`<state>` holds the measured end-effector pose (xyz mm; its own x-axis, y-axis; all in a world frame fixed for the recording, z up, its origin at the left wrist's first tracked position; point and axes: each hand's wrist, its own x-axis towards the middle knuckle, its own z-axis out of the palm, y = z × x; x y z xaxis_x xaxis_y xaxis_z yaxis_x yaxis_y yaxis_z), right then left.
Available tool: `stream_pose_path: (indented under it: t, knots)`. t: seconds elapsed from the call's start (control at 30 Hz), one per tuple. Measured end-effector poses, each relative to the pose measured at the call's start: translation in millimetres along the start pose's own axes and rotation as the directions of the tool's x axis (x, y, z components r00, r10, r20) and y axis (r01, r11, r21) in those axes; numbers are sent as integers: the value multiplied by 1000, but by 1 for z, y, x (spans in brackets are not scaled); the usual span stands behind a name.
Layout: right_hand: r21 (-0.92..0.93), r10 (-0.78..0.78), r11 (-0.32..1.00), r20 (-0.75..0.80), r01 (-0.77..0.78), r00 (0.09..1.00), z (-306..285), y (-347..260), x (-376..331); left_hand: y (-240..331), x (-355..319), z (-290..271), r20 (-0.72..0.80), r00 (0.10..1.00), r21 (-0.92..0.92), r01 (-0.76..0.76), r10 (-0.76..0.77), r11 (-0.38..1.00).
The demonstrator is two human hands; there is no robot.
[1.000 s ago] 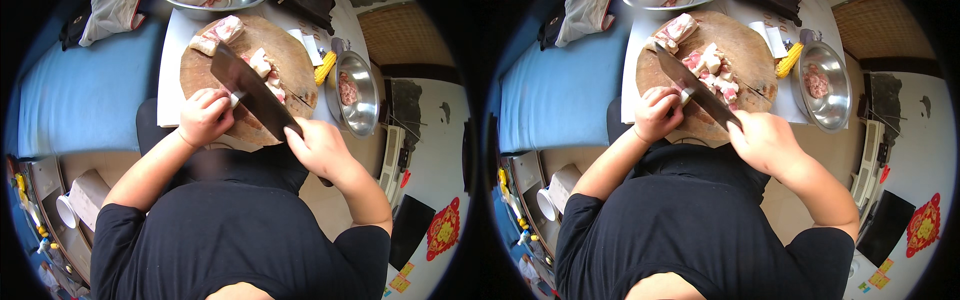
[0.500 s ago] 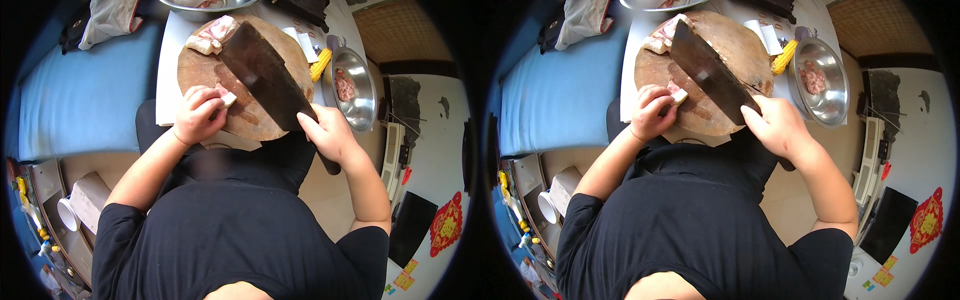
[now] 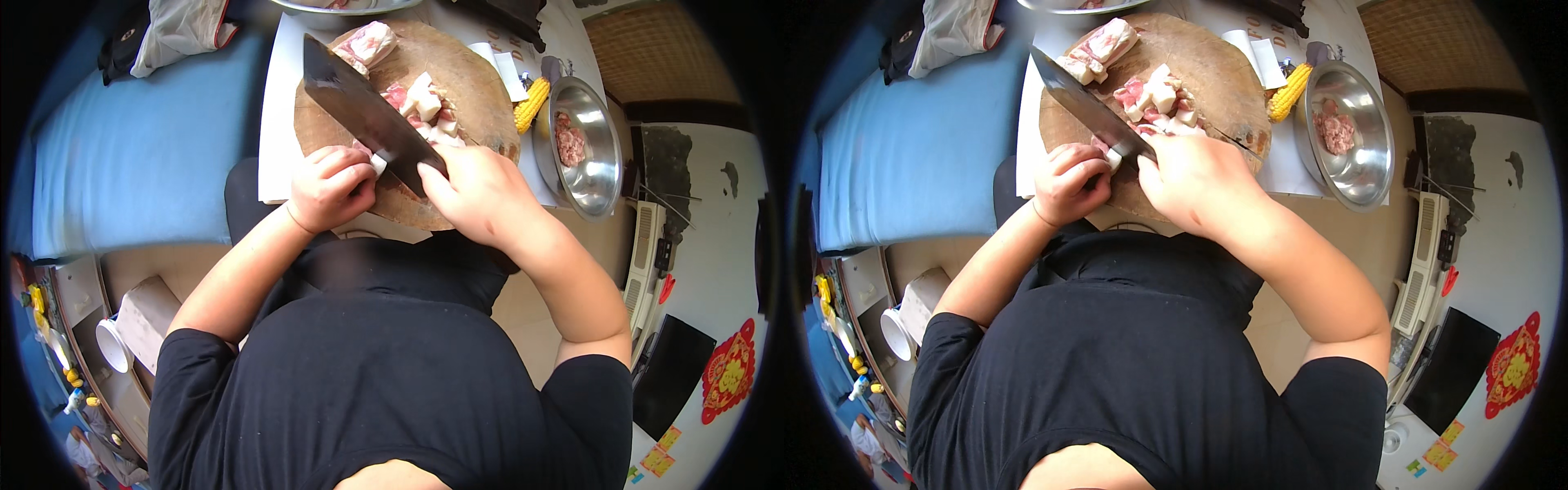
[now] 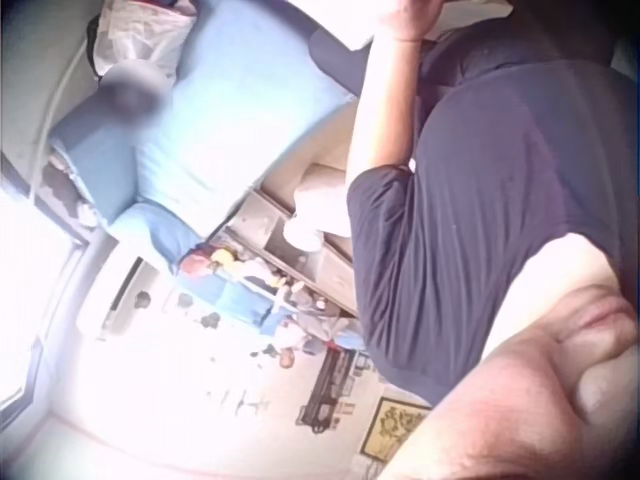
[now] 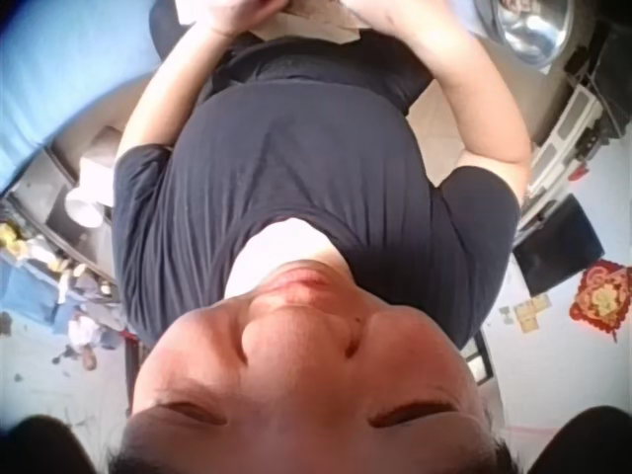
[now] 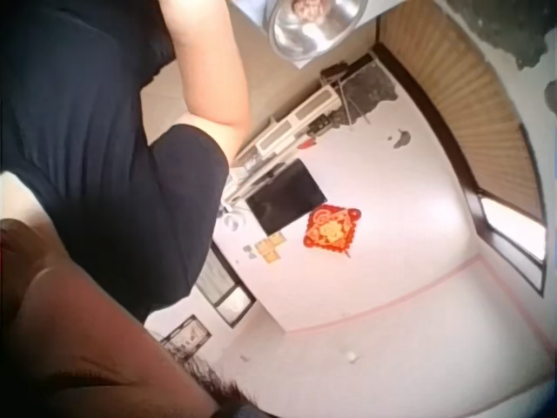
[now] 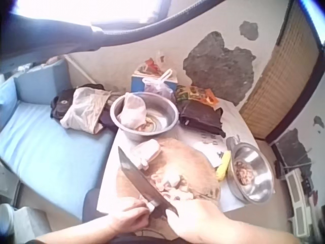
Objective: The person places a bowl of pork belly and a metal bowl on a table, then uses a cleaver to slice the pork belly into small cubes on a wooden cutting board. The sliced pieces remain on the board throughout the clip.
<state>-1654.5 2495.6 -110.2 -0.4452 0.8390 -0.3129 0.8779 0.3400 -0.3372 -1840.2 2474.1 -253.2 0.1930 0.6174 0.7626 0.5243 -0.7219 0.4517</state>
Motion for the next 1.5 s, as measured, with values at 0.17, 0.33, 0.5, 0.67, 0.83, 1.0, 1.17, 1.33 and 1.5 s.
stream_pose_path:
  t: [0.17, 0.33, 0.5, 0.67, 0.83, 1.0, 1.17, 1.33, 1.5]
  knots:
    - [182, 75, 979, 109, -94, 991, -7, 22, 5, 2, -2, -2, -18, 1000, 28, -4, 5, 1000]
    - [210, 170, 962, 38, -174, 985, -13, 39, -28, 1, -4, -2, -6, 1000, 25, -10, 11, 1000]
    - [289, 80, 954, 0, -77, 997, -17, 18, -49, -1, -9, -6, -1, 999, -17, 35, -35, 999]
    - [124, 56, 990, 88, -66, 995, -14, 14, -45, -5, -11, -4, 16, 1000, -3, -25, 25, 1000]
    - [0, -2, 1000, 72, 2, 997, -8, 1, -20, -4, -8, -3, 28, 999, -9, -21, 21, 1000]
    - [69, -59, 996, -59, 63, 997, 5, 1, 6, -4, -5, -5, 38, 999, 1, -29, 29, 1000]
    - [345, 98, 931, 74, -117, 992, -8, 47, -3, 2, -2, -8, 104, 994, 17, 12, -14, 1000]
    - [642, 192, 758, -52, -115, 980, -14, 68, -38, 22, 11, -4, 149, 967, 120, 188, -205, 975]
    - [649, 217, 759, -166, -59, 962, -18, 78, -59, 5, 44, 2, 208, 920, -59, 351, -332, 935]
